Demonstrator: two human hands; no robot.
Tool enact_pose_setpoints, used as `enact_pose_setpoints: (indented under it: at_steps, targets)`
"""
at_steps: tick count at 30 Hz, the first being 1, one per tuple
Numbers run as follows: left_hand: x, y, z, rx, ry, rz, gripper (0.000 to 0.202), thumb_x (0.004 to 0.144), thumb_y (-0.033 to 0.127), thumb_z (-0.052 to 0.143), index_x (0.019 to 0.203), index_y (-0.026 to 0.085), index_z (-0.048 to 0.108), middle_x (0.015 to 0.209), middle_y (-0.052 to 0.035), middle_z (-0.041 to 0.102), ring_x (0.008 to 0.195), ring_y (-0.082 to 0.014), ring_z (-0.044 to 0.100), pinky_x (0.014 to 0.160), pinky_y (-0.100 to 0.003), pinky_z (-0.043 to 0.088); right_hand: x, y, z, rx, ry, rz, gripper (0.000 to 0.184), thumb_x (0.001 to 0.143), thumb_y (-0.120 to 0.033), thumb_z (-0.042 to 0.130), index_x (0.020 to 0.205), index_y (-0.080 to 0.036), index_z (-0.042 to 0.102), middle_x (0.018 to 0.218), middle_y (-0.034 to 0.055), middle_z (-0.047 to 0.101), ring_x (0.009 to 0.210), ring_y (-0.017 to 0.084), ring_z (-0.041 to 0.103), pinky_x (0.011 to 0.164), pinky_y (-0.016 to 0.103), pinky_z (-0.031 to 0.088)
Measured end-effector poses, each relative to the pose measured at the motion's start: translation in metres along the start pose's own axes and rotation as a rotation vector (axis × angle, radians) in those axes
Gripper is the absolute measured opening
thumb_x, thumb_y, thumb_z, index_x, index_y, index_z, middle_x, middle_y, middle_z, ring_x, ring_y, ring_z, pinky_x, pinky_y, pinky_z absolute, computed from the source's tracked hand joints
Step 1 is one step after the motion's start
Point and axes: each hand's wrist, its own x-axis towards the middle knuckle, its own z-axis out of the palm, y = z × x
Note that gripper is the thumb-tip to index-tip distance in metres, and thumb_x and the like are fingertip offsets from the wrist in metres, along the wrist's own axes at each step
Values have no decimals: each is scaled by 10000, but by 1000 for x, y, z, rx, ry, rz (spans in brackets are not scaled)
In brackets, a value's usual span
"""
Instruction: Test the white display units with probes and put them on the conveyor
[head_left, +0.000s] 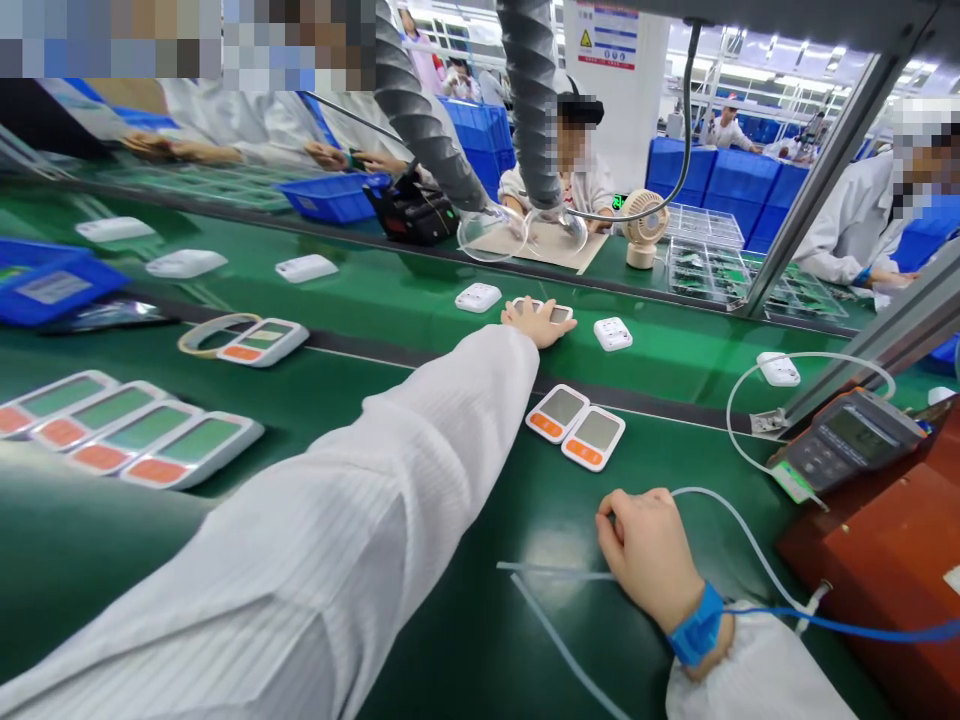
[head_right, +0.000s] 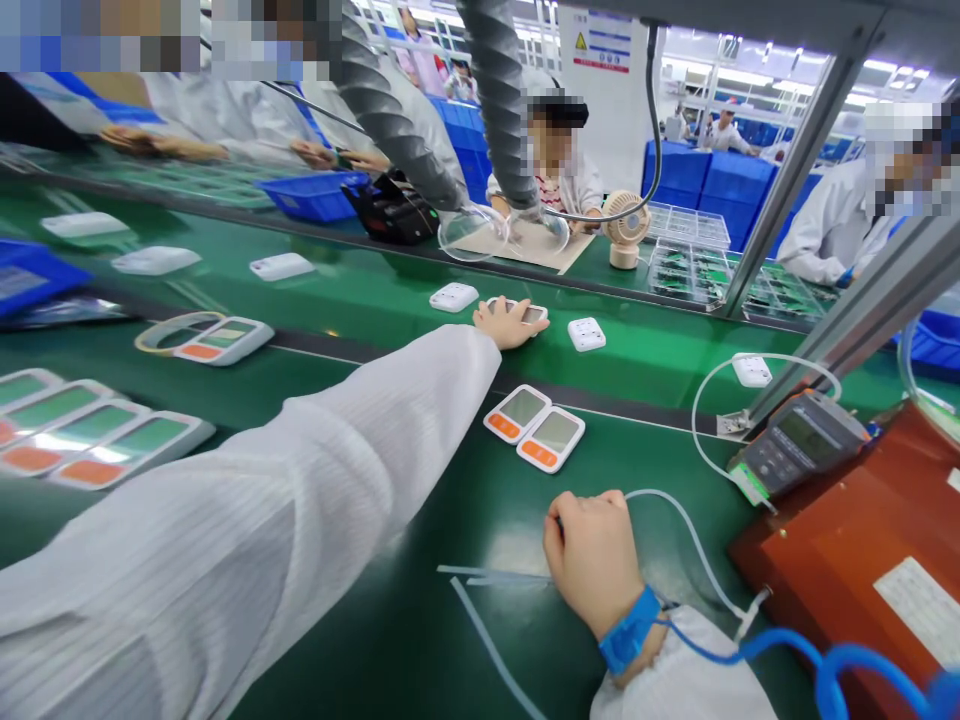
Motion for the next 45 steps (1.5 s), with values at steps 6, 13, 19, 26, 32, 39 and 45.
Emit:
enact_pose_setpoints:
  at_steps: [6, 13, 19, 26, 32, 39, 45]
  targets:
    - [-125, 31, -4, -9, -75, 277, 947, 758, 906, 380, 1499, 319, 439, 1664, -147, 223, 1483, -555, 162, 1111, -773, 150, 1, 2, 1, -5, -5, -9, 133, 911, -75, 580, 836, -185, 583, 626, -54, 558, 583, 138, 514, 738, 309, 261]
    - [-227, 24, 13, 106, -82, 440, 860, 734, 707, 624, 1504, 380, 427, 1637, -103, 310, 1480, -545, 181, 1110, -728, 241, 4, 3, -1, -43, -47, 11, 128, 901, -76, 621, 840, -186, 595, 641, -53, 575, 616, 146, 545, 745, 313, 277]
    - [-208, 21, 1, 114, -126, 415, 801, 700, 669, 646, 1417, 332, 530, 1616, -141, 325, 1434, -536, 277, 1028, -692, 364, 6, 1, -1, -58, -59, 22, 131, 898, -77, 641, 841, -189, 604, 628, -60, 576, 611, 145, 551, 742, 314, 289]
    - [-171, 46, 5, -33, -47, 398, 734, 673, 650, 666, 1326, 326, 581, 1539, -115, 410, 1325, -455, 419, 1014, -642, 417, 9, -2, -1, -75, -79, 44, 121, 901, -87, 660, 858, -192, 620, 636, -53, 598, 642, 160, 590, 751, 327, 300]
    - [-80, 103, 10, -79, -48, 305, 775, 698, 686, 620, 1363, 292, 558, 1512, -147, 425, 1285, -497, 442, 1007, -671, 400, 10, -4, -1, -81, -91, 59, 121, 910, -97, 652, 854, -198, 617, 680, -40, 636, 675, 168, 613, 760, 338, 310]
    - [-24, 131, 40, -103, 35, 185, 819, 772, 739, 536, 1441, 270, 483, 1622, -173, 265, 1440, -546, 221, 1073, -698, 286, 8, -4, 3, -85, -97, 55, 98, 896, -109, 666, 896, -197, 622, 734, -35, 666, 708, 174, 628, 774, 346, 303]
    - [-16, 115, 53, -89, 78, 201, 839, 844, 753, 436, 1481, 206, 440, 1632, -215, 255, 1494, -523, 144, 1139, -698, 158, 7, -3, 3, -63, -74, 43, 105, 891, -101, 663, 897, -196, 619, 728, -37, 658, 701, 169, 617, 764, 337, 287]
